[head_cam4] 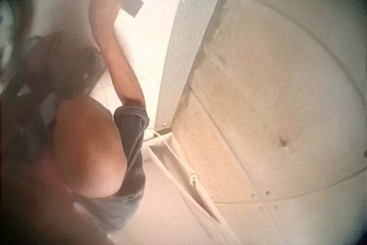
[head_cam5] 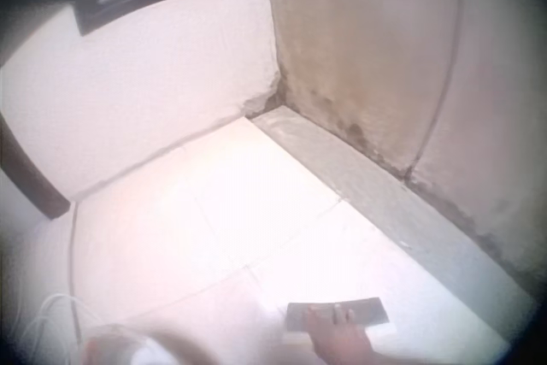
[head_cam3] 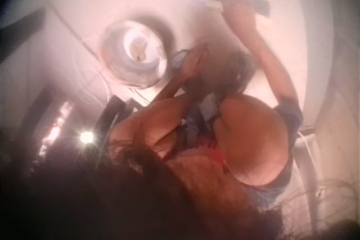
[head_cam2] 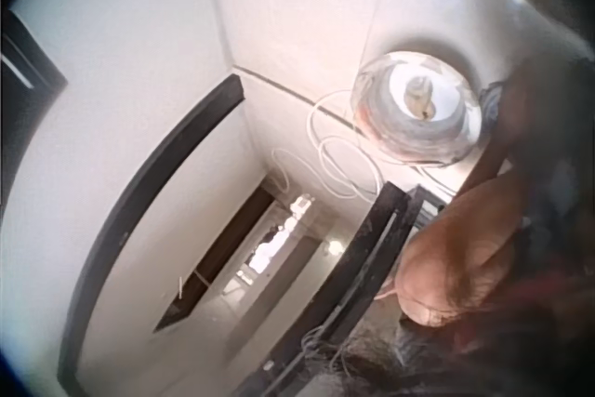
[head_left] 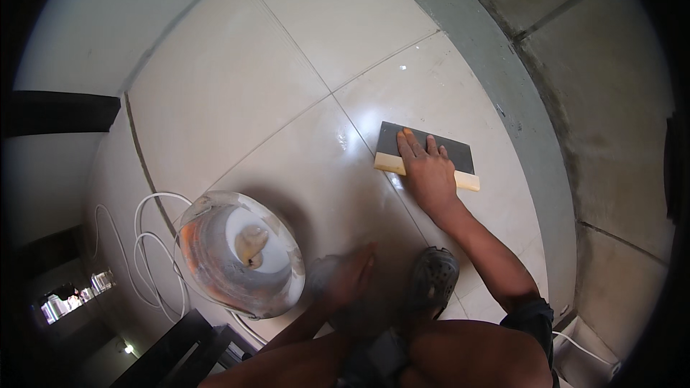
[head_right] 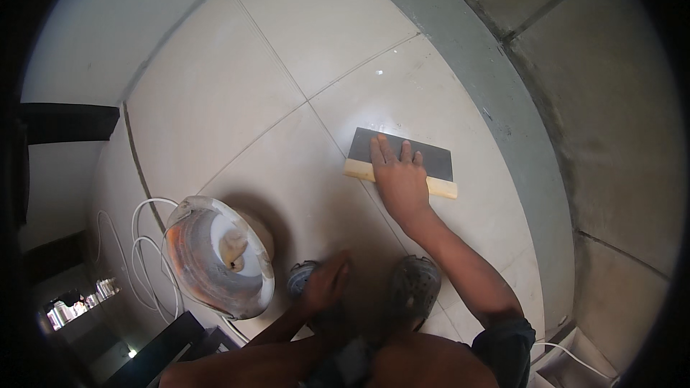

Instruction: The person kneels on a tiled floor and uses a sanding block to sand the surface. They move a white cable aside to reach the area and continue sanding different sections of the floor.

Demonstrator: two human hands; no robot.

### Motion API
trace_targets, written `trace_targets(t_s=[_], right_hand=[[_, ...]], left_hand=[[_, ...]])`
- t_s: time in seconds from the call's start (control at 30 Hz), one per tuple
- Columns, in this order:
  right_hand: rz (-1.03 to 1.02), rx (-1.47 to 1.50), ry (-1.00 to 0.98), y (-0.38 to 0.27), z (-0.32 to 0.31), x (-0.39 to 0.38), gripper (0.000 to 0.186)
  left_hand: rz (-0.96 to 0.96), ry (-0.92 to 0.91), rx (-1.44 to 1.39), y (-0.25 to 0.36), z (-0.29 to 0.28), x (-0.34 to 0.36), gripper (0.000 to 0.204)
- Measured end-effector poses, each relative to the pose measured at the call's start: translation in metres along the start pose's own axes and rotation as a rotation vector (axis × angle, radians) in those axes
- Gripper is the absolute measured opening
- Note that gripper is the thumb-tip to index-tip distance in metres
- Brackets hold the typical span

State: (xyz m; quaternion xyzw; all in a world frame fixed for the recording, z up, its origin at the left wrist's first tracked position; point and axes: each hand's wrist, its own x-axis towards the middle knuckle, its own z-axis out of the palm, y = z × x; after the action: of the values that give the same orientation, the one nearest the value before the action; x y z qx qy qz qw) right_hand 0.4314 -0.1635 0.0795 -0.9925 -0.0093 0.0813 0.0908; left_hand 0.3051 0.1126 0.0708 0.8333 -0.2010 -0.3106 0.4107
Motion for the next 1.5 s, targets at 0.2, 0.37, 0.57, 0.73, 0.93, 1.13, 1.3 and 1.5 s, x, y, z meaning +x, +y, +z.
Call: trace_targets(t_s=[0.2,0.37,0.57,0.73,0.93,1.13,1.3,1.5], right_hand=[[-0.018,0.026,-0.018,-0.024,0.002,-0.013,0.063],[-0.056,-0.085,-0.046,-0.049,0.017,-0.016,0.059],[-0.041,-0.039,-0.031,-0.039,0.000,0.033,0.065],[0.003,-0.018,-0.034,-0.020,-0.015,0.070,0.063],[-0.177,-0.041,0.025,-0.019,0.002,0.061,0.059],[-0.037,-0.054,-0.023,-0.014,-0.011,0.070,0.057],[0.191,0.005,0.048,0.040,-0.040,0.098,0.053],[0.146,-0.028,0.137,0.061,-0.032,0.106,0.053]], left_hand=[[-0.002,-0.002,-0.052,-0.005,0.002,-0.002,0.041],[-0.024,-0.014,-0.049,-0.018,0.011,-0.005,0.040],[0.012,0.006,0.018,-0.013,0.012,-0.001,0.037],[0.090,0.041,0.044,-0.006,0.005,-0.003,0.035],[0.129,0.090,0.035,-0.017,0.009,-0.004,0.034],[0.102,0.061,0.050,-0.014,0.012,-0.001,0.034],[0.153,0.076,0.041,-0.010,0.008,0.000,0.034],[0.140,0.035,-0.007,-0.007,0.002,-0.006,0.034]])
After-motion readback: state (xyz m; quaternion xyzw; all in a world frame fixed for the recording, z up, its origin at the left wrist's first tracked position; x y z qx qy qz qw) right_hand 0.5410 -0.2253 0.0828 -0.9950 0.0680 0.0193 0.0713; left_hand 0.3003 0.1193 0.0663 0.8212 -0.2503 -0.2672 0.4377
